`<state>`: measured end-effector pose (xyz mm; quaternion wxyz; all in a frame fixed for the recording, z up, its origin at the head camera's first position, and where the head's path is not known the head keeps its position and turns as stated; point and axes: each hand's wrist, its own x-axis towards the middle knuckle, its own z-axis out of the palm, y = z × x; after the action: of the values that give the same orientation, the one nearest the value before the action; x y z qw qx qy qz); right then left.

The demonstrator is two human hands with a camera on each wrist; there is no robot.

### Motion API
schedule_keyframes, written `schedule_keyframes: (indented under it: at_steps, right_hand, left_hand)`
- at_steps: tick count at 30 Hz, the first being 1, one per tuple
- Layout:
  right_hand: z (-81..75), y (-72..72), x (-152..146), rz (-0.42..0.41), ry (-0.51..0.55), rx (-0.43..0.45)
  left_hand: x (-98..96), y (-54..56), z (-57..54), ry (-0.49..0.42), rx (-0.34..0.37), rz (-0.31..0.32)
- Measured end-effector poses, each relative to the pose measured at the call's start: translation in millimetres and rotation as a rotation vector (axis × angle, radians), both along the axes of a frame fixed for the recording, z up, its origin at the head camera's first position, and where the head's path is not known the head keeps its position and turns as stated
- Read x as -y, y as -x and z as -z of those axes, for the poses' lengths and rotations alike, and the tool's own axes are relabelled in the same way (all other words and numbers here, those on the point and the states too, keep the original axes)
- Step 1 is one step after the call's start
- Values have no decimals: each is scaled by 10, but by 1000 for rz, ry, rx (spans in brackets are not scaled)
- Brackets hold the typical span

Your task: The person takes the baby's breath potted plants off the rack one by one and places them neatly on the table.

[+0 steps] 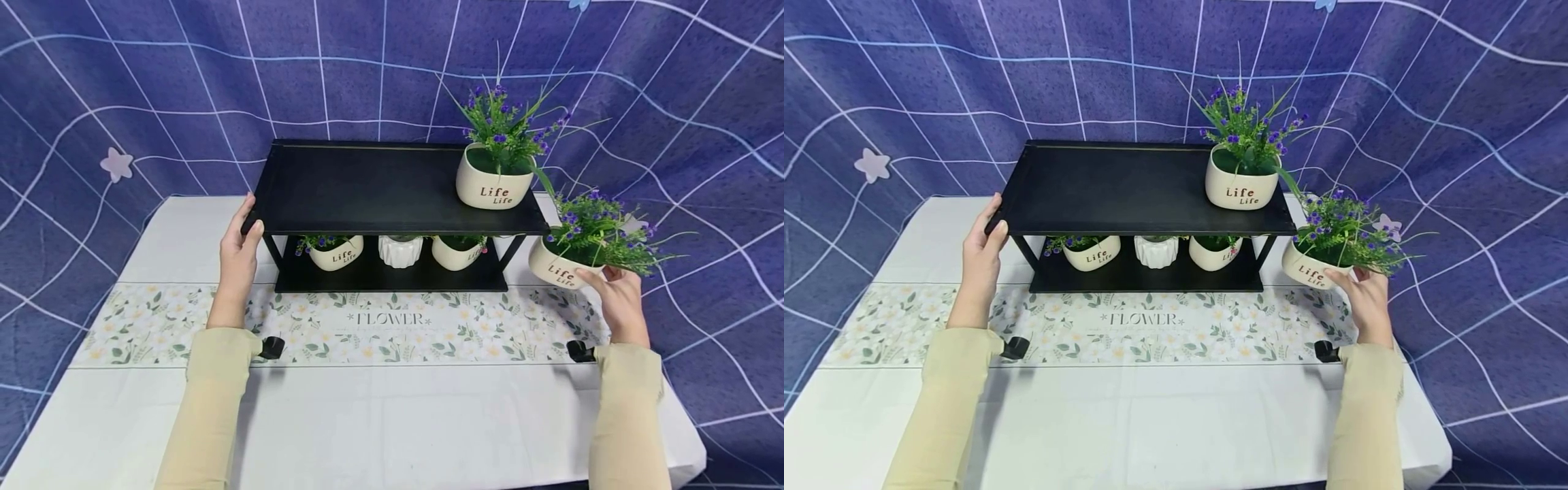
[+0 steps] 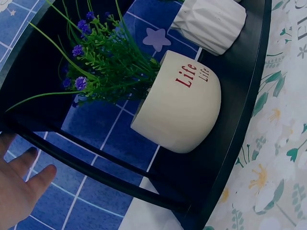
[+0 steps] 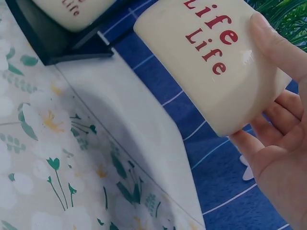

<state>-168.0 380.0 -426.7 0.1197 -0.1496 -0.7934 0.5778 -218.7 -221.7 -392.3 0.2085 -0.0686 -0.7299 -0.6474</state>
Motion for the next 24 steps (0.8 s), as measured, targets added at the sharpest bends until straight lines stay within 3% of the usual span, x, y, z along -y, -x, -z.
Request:
schedule_keyframes:
  at_steps: [9,11,18,24]
  right_hand:
    - [128,200,-38,-9,-151,-3]
    - [148,227,-55,-36,-109,-7]
    - [48,261,30,-188,225,-121]
    - [124,377,27,-222,315,-147]
  left_hand:
    - [-17,-4,-9,-23,-21,-4]
    - [-19,-1,1,-27,-26,-4]
    - [-11,8,10,-51,-32,12]
    - [-12,-8,-8,-31,-26,6]
